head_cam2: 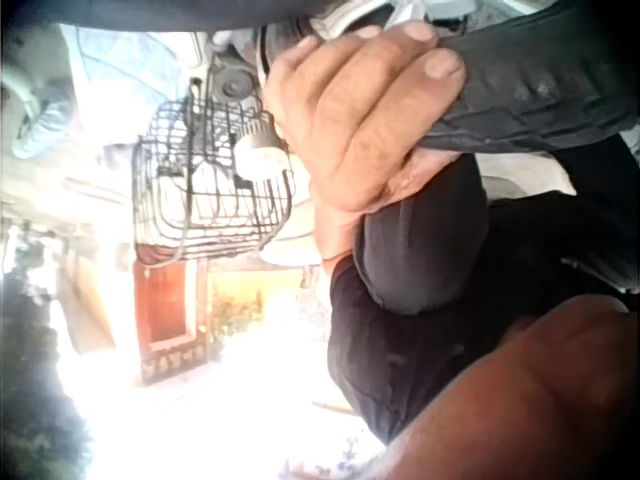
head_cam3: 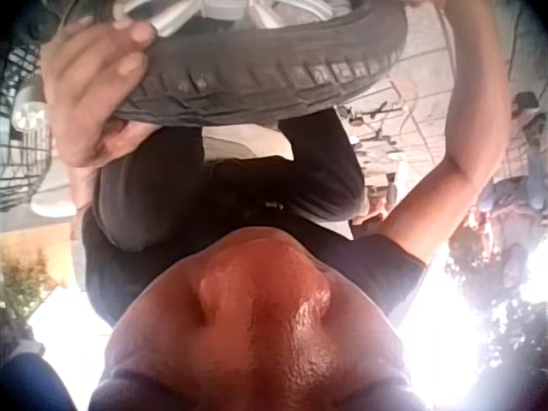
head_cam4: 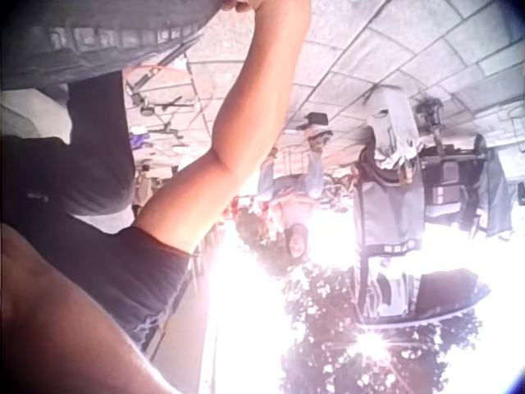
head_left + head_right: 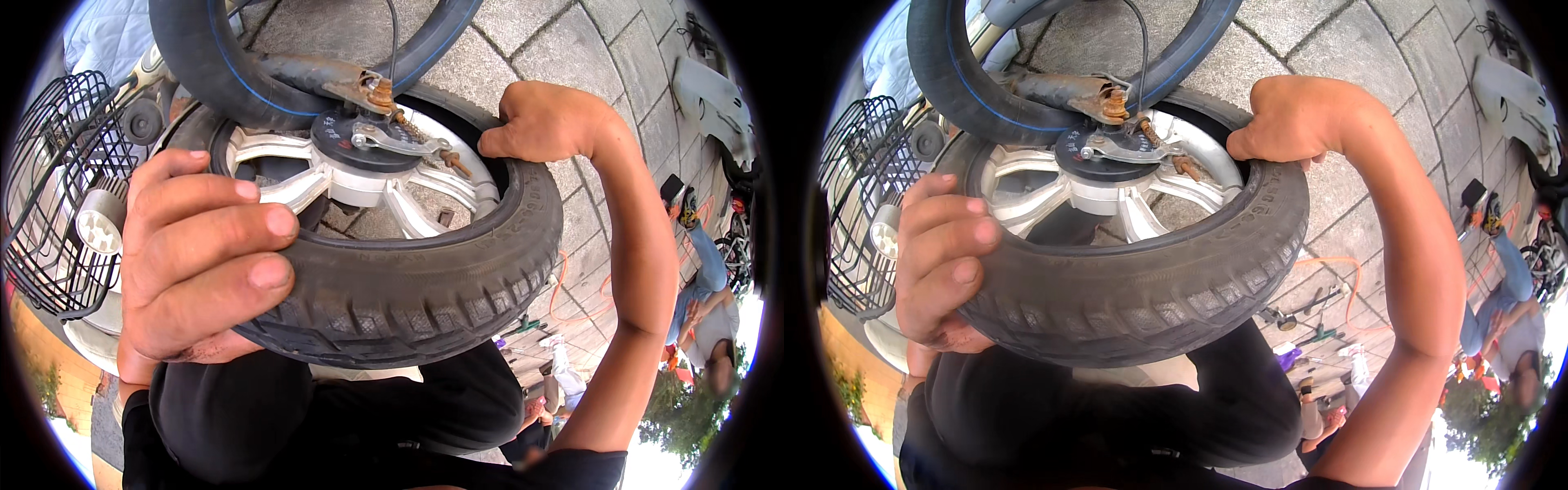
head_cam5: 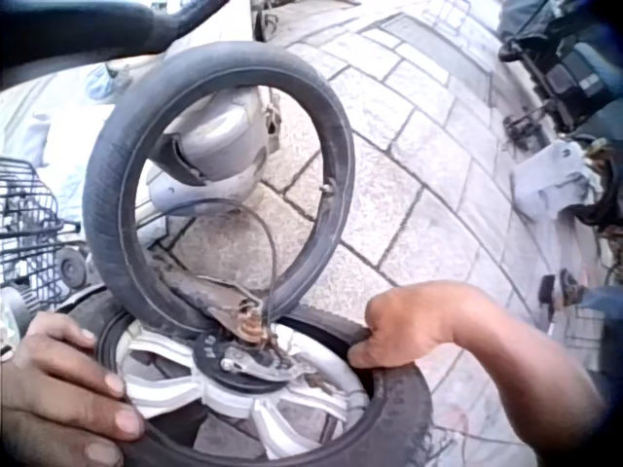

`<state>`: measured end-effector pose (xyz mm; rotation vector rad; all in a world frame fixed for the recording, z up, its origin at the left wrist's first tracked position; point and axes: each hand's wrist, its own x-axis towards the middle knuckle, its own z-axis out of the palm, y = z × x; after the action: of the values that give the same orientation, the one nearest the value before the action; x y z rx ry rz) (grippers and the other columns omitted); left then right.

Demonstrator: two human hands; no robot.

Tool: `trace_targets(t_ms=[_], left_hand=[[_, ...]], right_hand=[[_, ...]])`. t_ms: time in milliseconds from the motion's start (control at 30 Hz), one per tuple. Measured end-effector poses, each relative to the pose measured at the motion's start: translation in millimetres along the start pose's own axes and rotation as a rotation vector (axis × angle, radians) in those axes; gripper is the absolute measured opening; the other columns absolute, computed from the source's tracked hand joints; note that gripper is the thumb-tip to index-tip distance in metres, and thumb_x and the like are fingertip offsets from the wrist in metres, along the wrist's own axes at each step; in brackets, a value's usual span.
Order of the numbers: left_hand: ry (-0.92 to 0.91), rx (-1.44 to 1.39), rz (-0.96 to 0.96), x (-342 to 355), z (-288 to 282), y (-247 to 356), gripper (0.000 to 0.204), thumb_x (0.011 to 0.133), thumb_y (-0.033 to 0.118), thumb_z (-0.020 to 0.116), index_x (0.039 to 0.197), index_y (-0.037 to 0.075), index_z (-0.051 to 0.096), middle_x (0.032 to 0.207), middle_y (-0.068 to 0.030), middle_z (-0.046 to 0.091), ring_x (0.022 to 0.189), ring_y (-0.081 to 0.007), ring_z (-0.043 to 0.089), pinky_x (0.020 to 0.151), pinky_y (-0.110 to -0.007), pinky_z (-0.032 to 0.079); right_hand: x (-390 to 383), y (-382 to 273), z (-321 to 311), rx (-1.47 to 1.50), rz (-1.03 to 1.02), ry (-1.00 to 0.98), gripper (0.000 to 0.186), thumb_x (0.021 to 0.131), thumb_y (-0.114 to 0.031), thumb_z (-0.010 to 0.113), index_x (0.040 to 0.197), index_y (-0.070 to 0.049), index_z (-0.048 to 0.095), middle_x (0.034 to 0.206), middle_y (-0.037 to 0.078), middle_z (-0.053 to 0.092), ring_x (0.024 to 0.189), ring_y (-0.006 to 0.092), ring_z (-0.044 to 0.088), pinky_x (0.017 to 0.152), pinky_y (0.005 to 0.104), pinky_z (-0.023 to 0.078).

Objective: The person removes a tire from a scooter wheel, applies glue to the rim, and attempts to reseat the tire onto the rim. The person uses a screwdriver to pry the tire bead and applies adhesive from a small bottle.

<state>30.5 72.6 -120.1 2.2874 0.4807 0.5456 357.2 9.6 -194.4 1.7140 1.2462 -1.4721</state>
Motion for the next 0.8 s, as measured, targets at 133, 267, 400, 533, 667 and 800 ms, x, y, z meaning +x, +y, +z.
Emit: trace_targets(t_ms=[133,267,400,533,667,800], left_hand=[[-0.050,-0.047,0.063,1,-5,-9,0.024,0.094,0.037,0.079,0.108,0.019,0.072,0.109,-0.0033,0.078,0.092,-0.0263,0.071,0.095,-0.053,0.052],[-0.104,-0.042,0.053,1,-9,-7,0.026,0.095,0.039,0.079,0.110,0.019,0.073,0.110,-0.0037,0.078,0.092,-0.0271,0.072,0.093,-0.052,0.052],[-0.121,-0.034,0.082,5,-10,-5,0.032,0.093,0.040,0.080,0.113,0.017,0.071,0.106,-0.0066,0.078,0.092,-0.0288,0.072,0.094,-0.054,0.052],[0.032,0.083,0.242,-14,-2,-25,0.053,0.099,0.051,0.065,0.121,0.003,0.066,0.103,-0.0208,0.076,0.090,-0.0354,0.073,0.090,-0.059,0.054],[-0.191,0.093,0.148,-5,-20,-14,0.079,0.088,0.050,0.081,0.133,-0.011,0.060,0.118,-0.0303,0.072,0.109,-0.0411,0.071,0.102,-0.056,0.053],[-0.245,0.042,0.055,0,-21,-14,0.096,0.078,0.046,0.094,0.141,-0.016,0.056,0.131,-0.0314,0.069,0.122,-0.0411,0.068,0.111,-0.050,0.050]], right_hand=[[8,10,16,0.074,-0.011,0.035,0.057,0.086,-0.046,0.069,0.089,0.010,0.078,0.075,0.025,0.070,0.072,0.0338,0.071,0.075,0.0433,0.057],[14,12,24,0.118,-0.041,0.055,0.056,0.086,-0.046,0.070,0.091,0.009,0.079,0.078,0.026,0.072,0.073,0.0340,0.072,0.076,0.0431,0.058],[12,20,30,0.112,-0.084,0.170,0.056,0.085,-0.046,0.070,0.089,0.009,0.078,0.079,0.026,0.072,0.077,0.0345,0.072,0.076,0.0433,0.058],[13,22,30,0.125,-0.151,0.238,0.055,0.091,-0.048,0.073,0.096,0.006,0.078,0.082,0.025,0.074,0.075,0.0337,0.073,0.074,0.0441,0.058],[-4,81,101,0.338,0.089,0.566,0.032,0.089,-0.025,0.062,0.100,-0.001,0.080,0.097,0.025,0.079,0.093,0.0444,0.075,0.085,0.0517,0.059],[-31,62,240,0.286,-0.071,0.370,0.037,0.091,-0.022,0.069,0.120,0.001,0.073,0.104,0.021,0.077,0.092,0.0383,0.075,0.087,0.0451,0.060]])
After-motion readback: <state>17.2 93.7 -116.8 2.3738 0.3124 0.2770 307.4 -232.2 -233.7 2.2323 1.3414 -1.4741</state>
